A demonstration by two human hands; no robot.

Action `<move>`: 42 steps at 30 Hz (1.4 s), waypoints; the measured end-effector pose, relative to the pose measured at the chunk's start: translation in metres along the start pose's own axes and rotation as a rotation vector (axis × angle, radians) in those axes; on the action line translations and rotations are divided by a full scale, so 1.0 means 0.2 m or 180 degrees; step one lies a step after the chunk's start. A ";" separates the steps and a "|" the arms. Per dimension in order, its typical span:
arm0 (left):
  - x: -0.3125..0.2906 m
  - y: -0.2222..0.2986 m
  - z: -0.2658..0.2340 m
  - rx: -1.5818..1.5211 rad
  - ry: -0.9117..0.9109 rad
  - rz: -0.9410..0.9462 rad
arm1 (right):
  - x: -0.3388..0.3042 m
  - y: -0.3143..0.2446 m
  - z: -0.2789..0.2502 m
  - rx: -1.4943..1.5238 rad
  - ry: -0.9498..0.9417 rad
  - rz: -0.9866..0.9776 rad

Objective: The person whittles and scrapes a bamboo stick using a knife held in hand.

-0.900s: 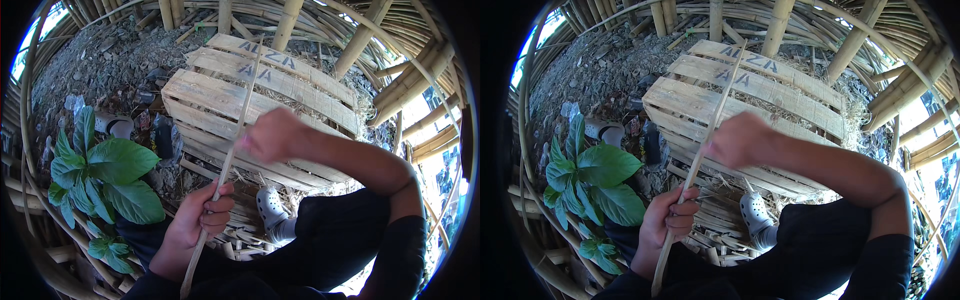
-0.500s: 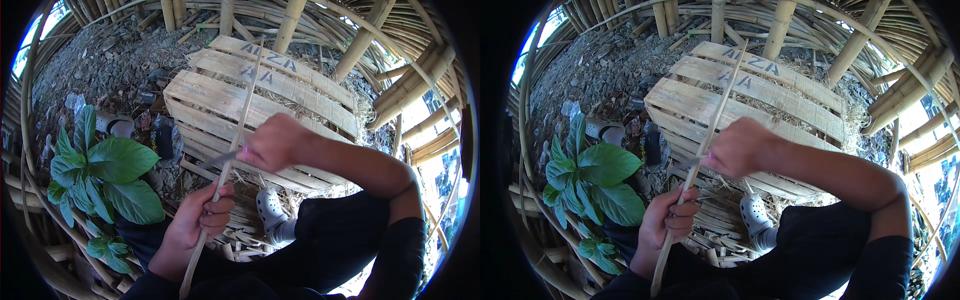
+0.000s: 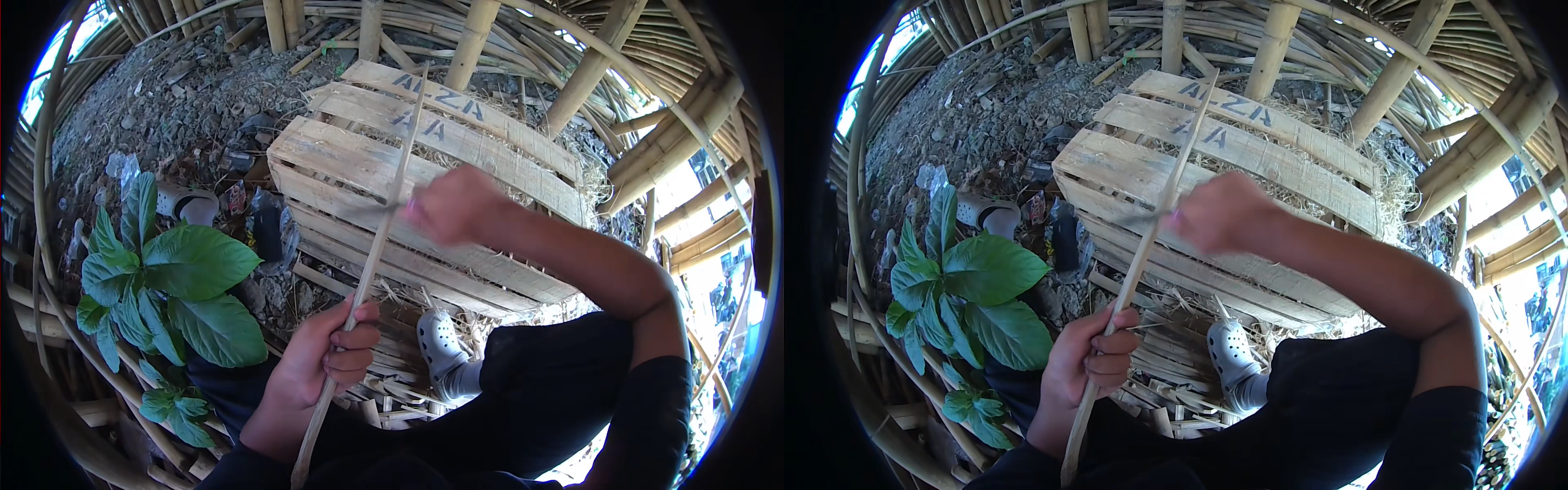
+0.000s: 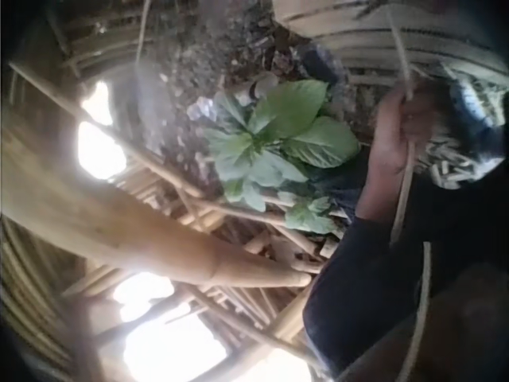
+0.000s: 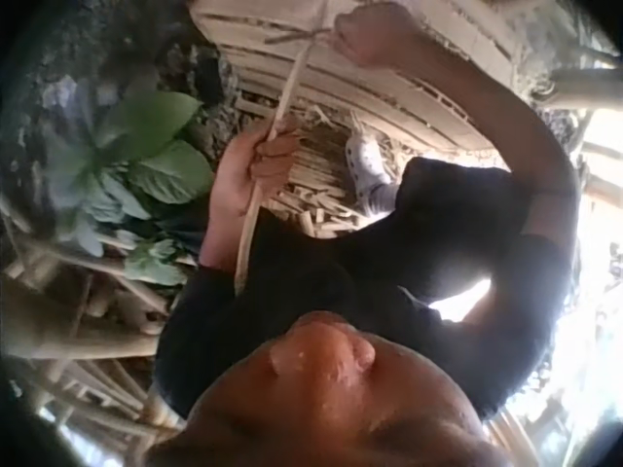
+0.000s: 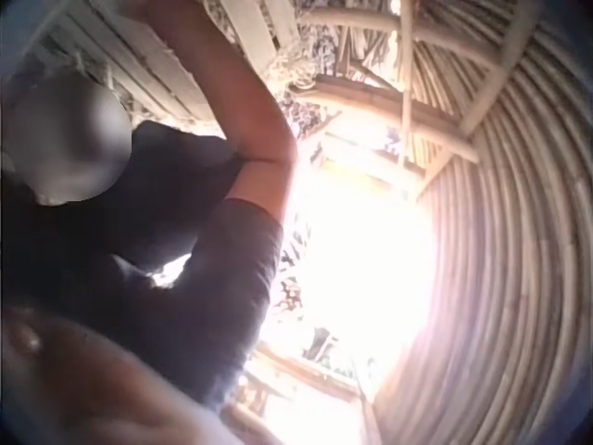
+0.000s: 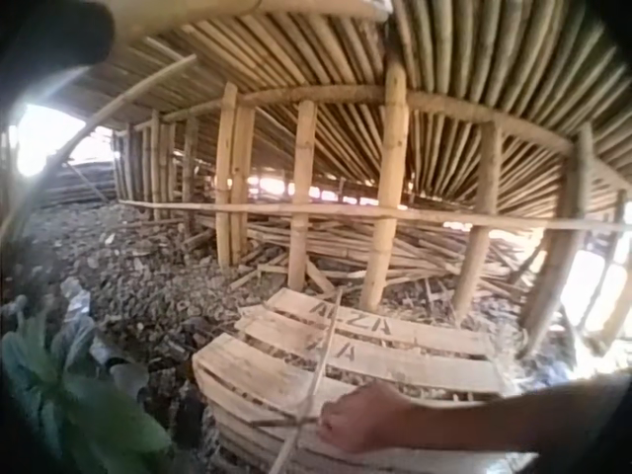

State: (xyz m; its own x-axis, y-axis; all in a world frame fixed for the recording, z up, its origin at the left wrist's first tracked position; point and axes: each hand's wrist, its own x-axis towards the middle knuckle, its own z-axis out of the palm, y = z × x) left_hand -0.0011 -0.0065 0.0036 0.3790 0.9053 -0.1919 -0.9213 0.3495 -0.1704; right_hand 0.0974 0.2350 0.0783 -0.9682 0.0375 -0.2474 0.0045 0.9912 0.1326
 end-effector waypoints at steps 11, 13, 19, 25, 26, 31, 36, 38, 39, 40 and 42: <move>0.00 0.02 0.00 0.0128 0.0070 0.0062 | 0.02 0.09 0.03 -0.0017 0.0239 0.0842; -0.01 0.01 -0.01 0.0057 0.0055 0.0020 | -0.02 -0.05 -0.01 0.0199 0.0279 0.0218; 0.00 0.00 0.00 0.0092 0.0165 0.0036 | 0.03 0.06 0.02 0.0294 0.0162 0.0460; 0.01 -0.01 0.01 0.0156 0.0222 0.0030 | 0.03 0.05 0.01 0.0191 0.0135 0.0182; 0.02 -0.01 0.01 0.0178 0.0283 0.0088 | 0.02 0.10 0.02 0.0006 0.0240 0.0441; 0.02 -0.02 0.01 0.0274 0.0242 -0.0051 | 0.00 -0.07 0.00 0.0297 0.0176 -0.0074; 0.00 -0.03 0.03 0.0433 0.0413 0.0078 | 0.00 -0.01 -0.01 0.0020 0.0016 0.0435; -0.01 -0.03 0.02 0.0235 0.0232 -0.0016 | -0.03 -0.06 -0.01 0.0249 0.0350 -0.0345; -0.01 -0.03 0.02 0.0239 0.0235 -0.0033 | -0.01 0.01 0.05 0.0257 0.0470 0.0100; -0.01 -0.02 0.03 0.0295 0.0297 0.0022 | 0.00 0.09 0.05 0.0267 0.0463 0.0112; 0.02 -0.02 0.02 0.0368 0.0333 0.0000 | -0.02 0.24 0.02 -0.0127 0.0176 0.0992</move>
State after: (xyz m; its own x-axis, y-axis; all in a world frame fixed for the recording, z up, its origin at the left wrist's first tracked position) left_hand 0.0036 -0.0037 0.0078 0.3803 0.8773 -0.2927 -0.9230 0.3803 -0.0592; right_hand 0.1022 0.2822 0.0813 -0.9339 0.3304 -0.1366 0.2942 0.9272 0.2317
